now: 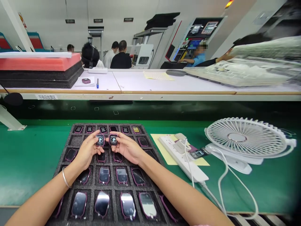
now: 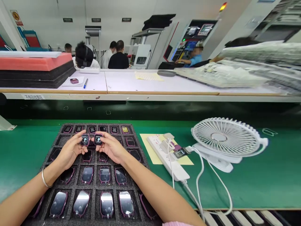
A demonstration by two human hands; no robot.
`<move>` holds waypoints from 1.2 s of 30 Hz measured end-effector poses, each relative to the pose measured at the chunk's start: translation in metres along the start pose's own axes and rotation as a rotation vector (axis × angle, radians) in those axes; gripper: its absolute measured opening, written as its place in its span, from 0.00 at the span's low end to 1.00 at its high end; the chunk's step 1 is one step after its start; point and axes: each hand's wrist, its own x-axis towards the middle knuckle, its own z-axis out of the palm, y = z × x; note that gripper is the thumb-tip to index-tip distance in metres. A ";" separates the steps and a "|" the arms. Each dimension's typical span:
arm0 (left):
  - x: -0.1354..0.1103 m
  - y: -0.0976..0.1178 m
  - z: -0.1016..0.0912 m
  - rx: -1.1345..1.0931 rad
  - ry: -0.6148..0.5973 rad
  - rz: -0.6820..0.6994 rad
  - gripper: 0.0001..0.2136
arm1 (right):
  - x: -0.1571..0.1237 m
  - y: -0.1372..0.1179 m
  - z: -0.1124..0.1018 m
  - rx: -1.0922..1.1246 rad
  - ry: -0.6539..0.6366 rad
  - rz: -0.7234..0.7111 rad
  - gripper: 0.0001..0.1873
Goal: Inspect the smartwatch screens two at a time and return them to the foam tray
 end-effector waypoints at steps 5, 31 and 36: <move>-0.001 -0.001 0.000 0.021 -0.012 0.044 0.33 | 0.000 0.001 0.001 -0.007 0.010 -0.011 0.19; -0.004 -0.002 0.001 0.069 -0.063 0.111 0.18 | -0.007 0.004 0.005 -0.181 -0.004 -0.098 0.19; -0.005 -0.003 0.000 0.086 -0.082 0.121 0.17 | -0.006 0.004 0.005 -0.191 -0.003 -0.101 0.18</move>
